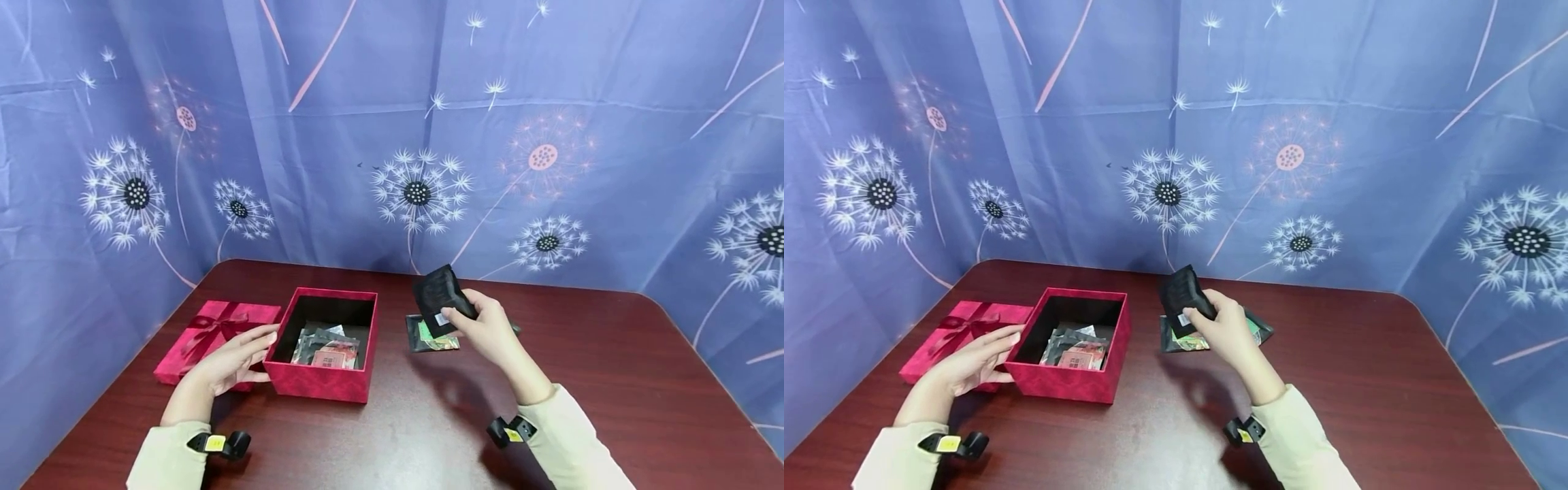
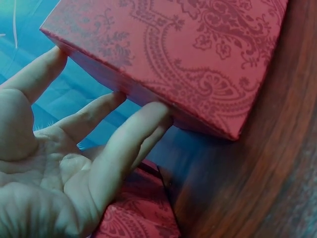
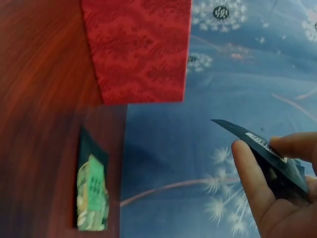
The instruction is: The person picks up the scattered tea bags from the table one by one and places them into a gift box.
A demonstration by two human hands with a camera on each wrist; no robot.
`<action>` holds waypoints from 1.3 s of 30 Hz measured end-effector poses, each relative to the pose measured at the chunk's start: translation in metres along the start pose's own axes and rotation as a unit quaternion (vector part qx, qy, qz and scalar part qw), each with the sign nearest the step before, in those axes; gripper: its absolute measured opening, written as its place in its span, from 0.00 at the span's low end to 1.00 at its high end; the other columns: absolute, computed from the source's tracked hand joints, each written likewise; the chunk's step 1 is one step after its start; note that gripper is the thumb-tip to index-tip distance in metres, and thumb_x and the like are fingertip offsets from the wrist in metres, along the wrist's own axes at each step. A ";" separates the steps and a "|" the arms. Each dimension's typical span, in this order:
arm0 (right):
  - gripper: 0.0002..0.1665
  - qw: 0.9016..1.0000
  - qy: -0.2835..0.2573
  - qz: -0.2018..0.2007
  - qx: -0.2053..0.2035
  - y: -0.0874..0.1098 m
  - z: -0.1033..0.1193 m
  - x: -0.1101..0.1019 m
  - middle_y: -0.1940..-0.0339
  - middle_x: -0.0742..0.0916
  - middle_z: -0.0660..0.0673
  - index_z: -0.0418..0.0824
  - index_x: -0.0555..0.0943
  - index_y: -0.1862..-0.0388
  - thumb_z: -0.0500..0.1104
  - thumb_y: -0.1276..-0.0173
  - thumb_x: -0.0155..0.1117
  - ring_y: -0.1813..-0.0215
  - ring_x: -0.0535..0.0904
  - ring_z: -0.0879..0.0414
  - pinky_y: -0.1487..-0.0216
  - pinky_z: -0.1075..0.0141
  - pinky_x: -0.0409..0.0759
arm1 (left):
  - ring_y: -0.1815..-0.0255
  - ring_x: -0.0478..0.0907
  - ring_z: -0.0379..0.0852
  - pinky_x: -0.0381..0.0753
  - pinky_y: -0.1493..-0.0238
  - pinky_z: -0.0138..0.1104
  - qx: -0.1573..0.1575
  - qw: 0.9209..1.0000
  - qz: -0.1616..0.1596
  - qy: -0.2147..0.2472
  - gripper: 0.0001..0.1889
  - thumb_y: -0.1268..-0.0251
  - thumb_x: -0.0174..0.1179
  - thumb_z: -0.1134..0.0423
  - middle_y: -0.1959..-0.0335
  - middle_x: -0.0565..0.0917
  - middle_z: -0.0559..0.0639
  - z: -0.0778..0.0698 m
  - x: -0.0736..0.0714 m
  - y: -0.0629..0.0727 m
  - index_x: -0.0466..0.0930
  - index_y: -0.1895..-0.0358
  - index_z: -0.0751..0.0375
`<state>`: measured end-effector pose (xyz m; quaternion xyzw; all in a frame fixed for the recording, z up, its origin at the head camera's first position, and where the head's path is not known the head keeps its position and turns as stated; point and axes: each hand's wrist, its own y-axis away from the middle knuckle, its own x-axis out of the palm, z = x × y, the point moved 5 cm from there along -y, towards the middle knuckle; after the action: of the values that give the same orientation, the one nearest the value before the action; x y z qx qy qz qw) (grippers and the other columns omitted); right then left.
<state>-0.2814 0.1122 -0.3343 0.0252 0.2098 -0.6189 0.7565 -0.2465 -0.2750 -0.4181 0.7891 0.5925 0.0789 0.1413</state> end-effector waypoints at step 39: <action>0.10 0.965 0.107 0.237 -0.040 -0.048 0.042 0.145 0.74 0.82 0.44 0.34 0.79 0.57 0.36 0.37 0.64 0.80 0.79 0.56 0.75 0.72 0.78 | 0.26 0.36 0.71 0.75 0.42 0.53 0.007 1.000 0.021 -0.001 0.38 0.27 0.47 0.53 0.24 0.40 0.68 -0.002 -0.002 -0.003 0.39 0.25 0.67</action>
<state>-0.2932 -0.0460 -0.3362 0.1101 0.3017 -0.4066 0.8553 -0.2499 -0.2757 -0.4173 0.8023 0.5765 0.0770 0.1342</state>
